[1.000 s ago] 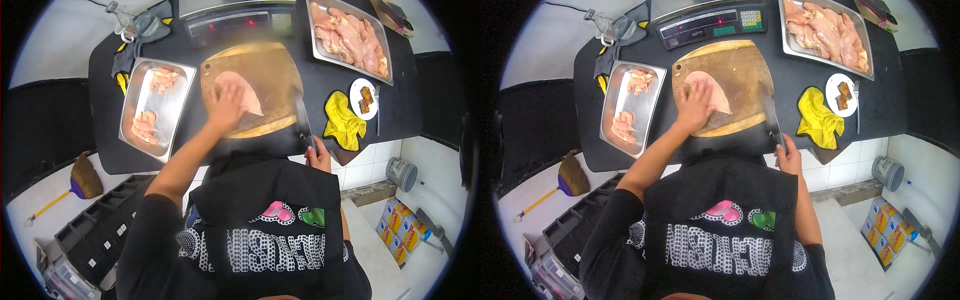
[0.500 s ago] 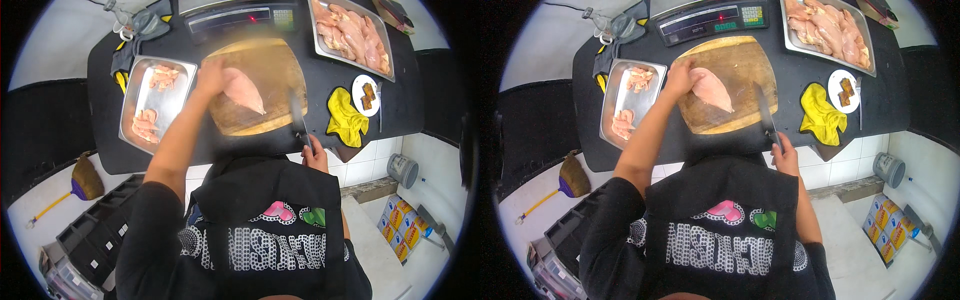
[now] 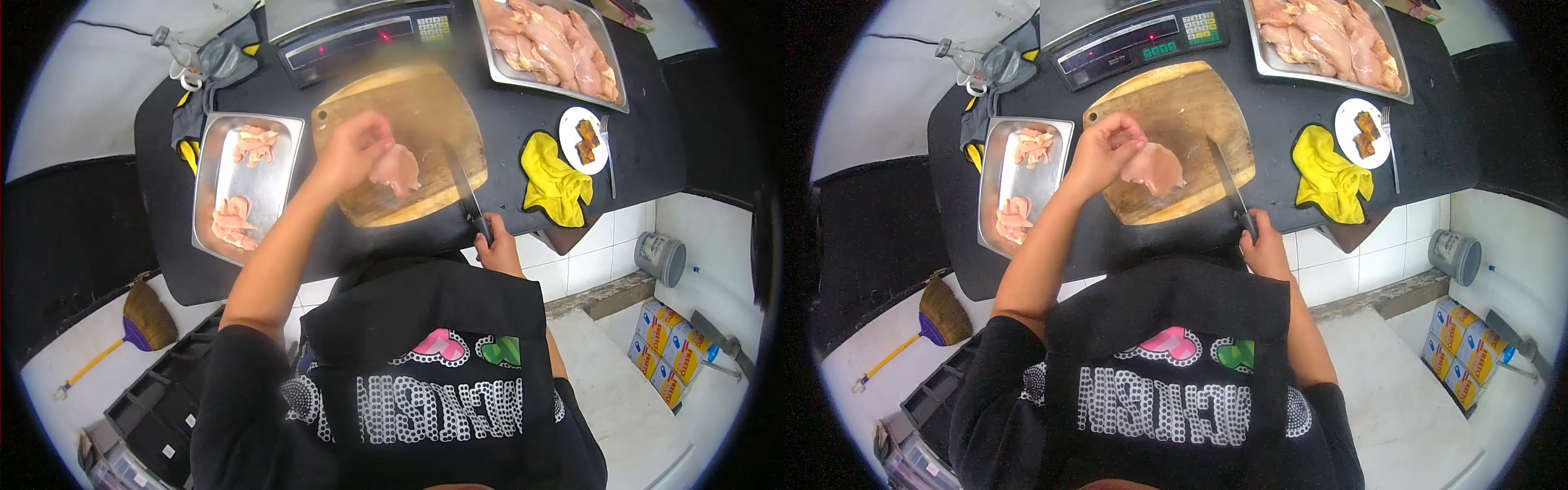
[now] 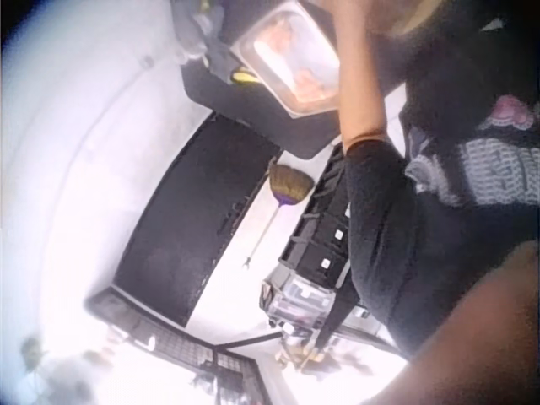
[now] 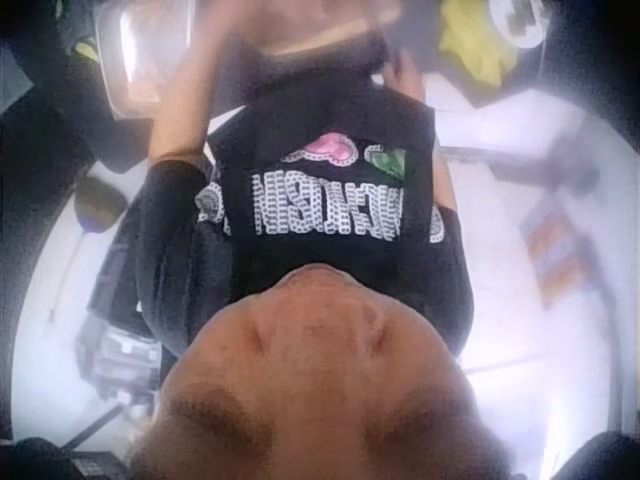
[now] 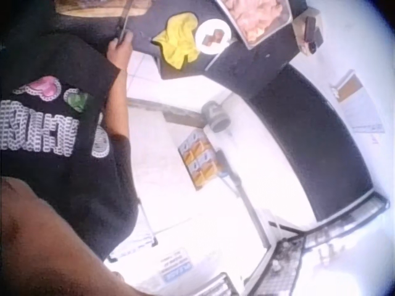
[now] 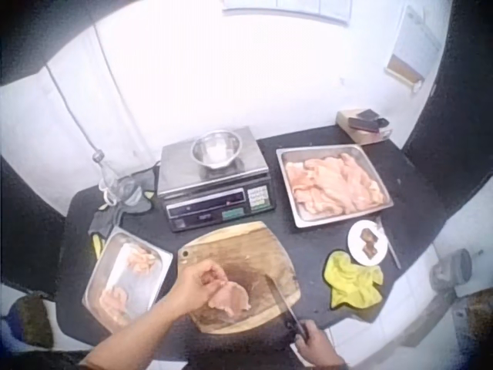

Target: The person slices a chicken breast with a knife on a wooden board, weighs the slices in a metal bowl on a digital scale, and places them into a tray.

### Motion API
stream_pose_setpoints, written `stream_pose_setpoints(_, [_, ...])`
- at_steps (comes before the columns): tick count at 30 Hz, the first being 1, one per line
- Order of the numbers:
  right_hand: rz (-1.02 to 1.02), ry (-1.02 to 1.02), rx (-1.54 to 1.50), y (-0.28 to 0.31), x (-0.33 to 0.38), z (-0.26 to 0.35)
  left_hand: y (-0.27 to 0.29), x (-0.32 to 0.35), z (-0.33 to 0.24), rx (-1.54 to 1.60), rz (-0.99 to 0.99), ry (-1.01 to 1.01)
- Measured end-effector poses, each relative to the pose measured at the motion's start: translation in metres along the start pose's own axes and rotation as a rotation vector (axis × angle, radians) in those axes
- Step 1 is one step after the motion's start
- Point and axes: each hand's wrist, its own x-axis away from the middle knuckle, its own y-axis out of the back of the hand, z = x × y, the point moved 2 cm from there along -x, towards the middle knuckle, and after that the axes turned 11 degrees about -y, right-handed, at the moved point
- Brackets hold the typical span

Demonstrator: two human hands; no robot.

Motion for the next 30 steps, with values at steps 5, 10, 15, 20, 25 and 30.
stream_pose_setpoints(5, [0.01,0.053,0.019,0.002,-0.001,0.002,0.031,0.018,0.051,-0.099,-0.124,0.017])
stream_pose_setpoints(10, [0.033,0.087,0.006,0.003,0.003,0.01,0.018,0.032,0.083,-0.911,0.026,-0.226])
stream_pose_setpoints(15, [0.048,0.108,0.065,0.005,-0.003,0.005,-0.066,0.054,0.084,-0.984,0.273,-0.289])
stream_pose_setpoints(20, [0.097,0.108,0.003,0.008,-0.006,0.008,-0.076,0.059,0.087,-0.67,0.442,-0.55])
stream_pose_setpoints(25, [0.094,0.098,0.009,0.014,-0.005,0.016,-0.019,0.029,0.099,-0.724,0.14,-0.377])
stream_pose_setpoints(30, [0.065,0.134,0.112,0.026,-0.01,0.027,0.008,0.015,0.096,-1.056,0.185,-0.266])
